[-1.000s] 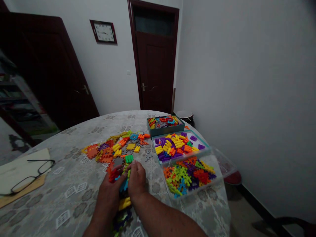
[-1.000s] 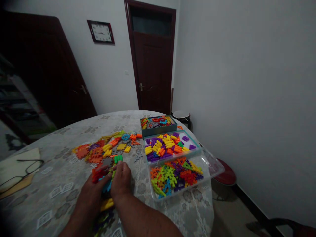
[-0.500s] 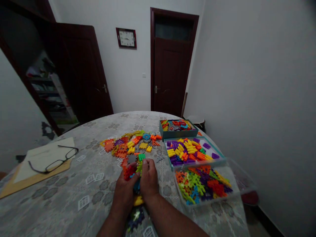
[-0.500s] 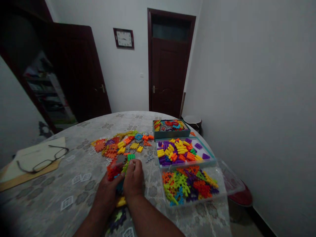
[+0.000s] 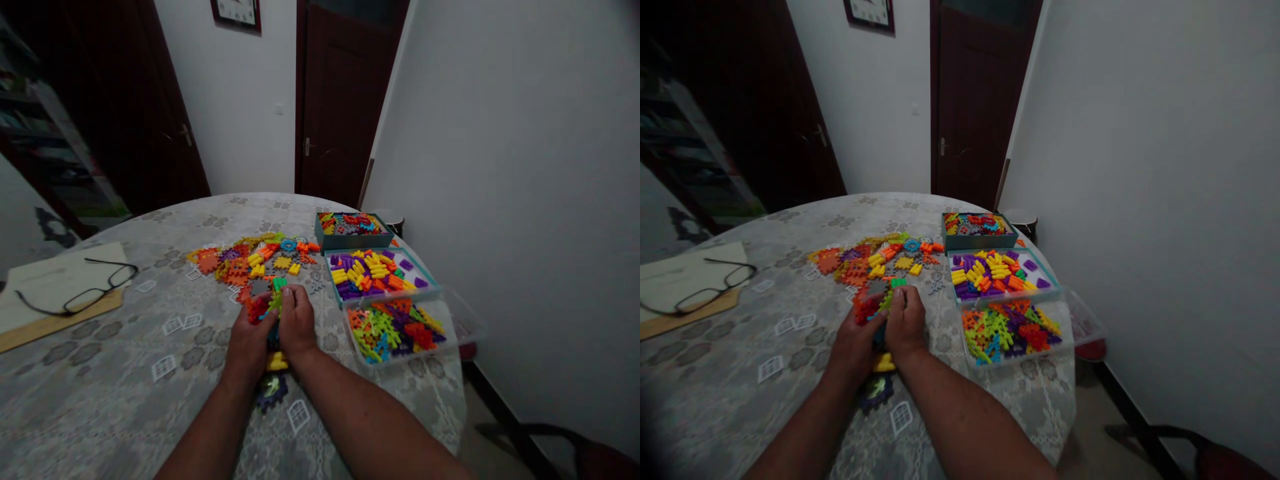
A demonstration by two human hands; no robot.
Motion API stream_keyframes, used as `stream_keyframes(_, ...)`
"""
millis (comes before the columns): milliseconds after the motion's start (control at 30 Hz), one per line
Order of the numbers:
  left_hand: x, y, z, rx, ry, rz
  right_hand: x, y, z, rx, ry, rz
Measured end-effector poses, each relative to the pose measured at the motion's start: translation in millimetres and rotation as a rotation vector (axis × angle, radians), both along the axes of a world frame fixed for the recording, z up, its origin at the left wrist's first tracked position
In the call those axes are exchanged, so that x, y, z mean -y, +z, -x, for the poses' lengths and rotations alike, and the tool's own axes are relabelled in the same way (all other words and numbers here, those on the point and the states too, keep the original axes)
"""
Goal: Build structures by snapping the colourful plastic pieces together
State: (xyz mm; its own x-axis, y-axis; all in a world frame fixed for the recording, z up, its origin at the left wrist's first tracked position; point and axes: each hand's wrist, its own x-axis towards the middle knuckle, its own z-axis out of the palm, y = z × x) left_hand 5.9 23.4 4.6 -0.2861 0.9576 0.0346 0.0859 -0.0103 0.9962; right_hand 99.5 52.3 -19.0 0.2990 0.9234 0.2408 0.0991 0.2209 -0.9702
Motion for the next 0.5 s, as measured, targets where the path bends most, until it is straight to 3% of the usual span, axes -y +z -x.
stream_keyframes(167, 1, 5.8, -1, 0.052, -0.031, -0.01, -1, -1.4, -5, 0.136, 0.015, -0.049)
stream_keyframes(333, -2, -4.1, -5, 0.156, 0.035, 0.001, -7, -5.5, -7, 0.047, 0.013, -0.024)
stream_keyframes(500, -11, -17.0, -8, 0.578, 0.064, 0.044, -14, -14.8, -8, -0.143, 0.016, 0.068)
